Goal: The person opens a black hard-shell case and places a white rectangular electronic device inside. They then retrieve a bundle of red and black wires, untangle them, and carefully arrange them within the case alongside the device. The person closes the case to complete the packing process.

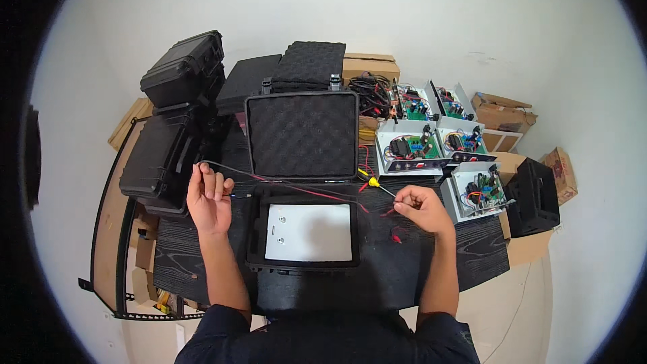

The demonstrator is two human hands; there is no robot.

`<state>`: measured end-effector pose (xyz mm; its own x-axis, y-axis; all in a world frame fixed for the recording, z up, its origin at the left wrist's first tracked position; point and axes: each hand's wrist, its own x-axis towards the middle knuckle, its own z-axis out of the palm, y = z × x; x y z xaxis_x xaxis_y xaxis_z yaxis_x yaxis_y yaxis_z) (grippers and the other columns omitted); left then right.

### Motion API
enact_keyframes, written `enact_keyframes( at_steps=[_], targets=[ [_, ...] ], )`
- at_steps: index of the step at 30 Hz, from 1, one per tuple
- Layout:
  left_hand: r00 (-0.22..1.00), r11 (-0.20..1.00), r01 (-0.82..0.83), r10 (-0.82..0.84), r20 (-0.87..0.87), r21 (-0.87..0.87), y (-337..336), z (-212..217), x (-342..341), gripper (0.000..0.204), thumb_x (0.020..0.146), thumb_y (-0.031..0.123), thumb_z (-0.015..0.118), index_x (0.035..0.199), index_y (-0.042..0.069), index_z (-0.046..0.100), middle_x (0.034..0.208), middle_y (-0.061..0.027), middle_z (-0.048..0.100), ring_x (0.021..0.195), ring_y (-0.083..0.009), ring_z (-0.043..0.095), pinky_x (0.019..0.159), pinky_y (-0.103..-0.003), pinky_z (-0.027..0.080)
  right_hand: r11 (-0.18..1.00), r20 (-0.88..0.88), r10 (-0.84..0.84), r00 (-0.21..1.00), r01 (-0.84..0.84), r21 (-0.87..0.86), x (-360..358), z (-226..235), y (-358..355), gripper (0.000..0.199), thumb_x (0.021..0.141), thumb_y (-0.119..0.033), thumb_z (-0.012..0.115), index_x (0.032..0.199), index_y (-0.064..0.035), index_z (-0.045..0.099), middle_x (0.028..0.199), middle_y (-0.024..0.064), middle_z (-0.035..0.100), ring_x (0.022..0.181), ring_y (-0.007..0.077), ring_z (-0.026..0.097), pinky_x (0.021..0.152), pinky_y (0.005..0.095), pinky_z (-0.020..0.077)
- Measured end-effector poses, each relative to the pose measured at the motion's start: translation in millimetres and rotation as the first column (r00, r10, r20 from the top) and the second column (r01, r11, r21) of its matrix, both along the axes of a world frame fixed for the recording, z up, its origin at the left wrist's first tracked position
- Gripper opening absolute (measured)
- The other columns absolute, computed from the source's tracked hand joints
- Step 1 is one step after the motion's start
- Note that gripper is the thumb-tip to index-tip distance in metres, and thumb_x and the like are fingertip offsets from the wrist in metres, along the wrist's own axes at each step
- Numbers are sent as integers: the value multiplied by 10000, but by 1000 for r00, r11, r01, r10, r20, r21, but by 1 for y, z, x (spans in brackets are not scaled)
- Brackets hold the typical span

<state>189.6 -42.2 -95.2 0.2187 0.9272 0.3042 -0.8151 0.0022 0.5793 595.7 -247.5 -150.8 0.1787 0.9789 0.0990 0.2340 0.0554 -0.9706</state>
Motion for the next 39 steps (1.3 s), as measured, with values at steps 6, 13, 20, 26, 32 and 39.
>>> enact_keyframes(
  at_steps=[6,13,20,26,32,39],
  targets=[
    [1000,999,29,-29,0,-17,1,-3,6,320,1156,297,428,994,101,623,595,55,350,550,-75,366,709,-298,448,999,79,-9,997,12,-39,8,-4,-9,268,838,-103,874,1025,-35,695,822,-64,602,743,29,503,653,227,425],
    [999,999,39,-39,-13,18,-3,-2,9,315,1153,295,431,1010,101,634,589,55,347,548,-77,350,711,-297,431,976,381,-201,902,154,152,-16,-12,5,235,794,-82,853,978,-16,723,808,-36,594,693,47,470,605,237,379],
    [1000,999,28,-28,-15,28,-1,-2,6,297,1149,288,428,1009,101,611,604,53,355,563,-76,372,701,-303,440,916,80,-350,933,323,236,-30,-48,21,187,953,0,678,1130,6,739,753,-25,612,634,50,524,598,237,436],
    [998,994,56,-52,-42,90,-2,-3,7,307,1148,294,428,1018,97,624,587,47,353,548,-81,362,710,-303,436,979,-85,-204,975,205,1,-45,-33,23,240,1047,-55,595,1251,33,686,755,-22,643,611,49,509,589,235,439],
    [998,995,40,-36,-45,93,-1,-3,8,308,1148,296,430,1010,97,622,584,48,348,540,-81,357,702,-300,445,1000,-402,-22,915,19,-11,-38,-53,27,321,1045,-50,473,1332,12,603,951,118,729,713,130,627,670,266,514],
    [1000,993,7,-4,-27,122,-3,0,2,311,1151,278,415,994,93,610,580,45,349,539,-83,364,711,-311,454,985,-800,-54,598,165,56,-56,-31,22,380,1025,-65,456,1398,-12,507,1283,186,689,964,290,756,843,362,615]
  ],
)
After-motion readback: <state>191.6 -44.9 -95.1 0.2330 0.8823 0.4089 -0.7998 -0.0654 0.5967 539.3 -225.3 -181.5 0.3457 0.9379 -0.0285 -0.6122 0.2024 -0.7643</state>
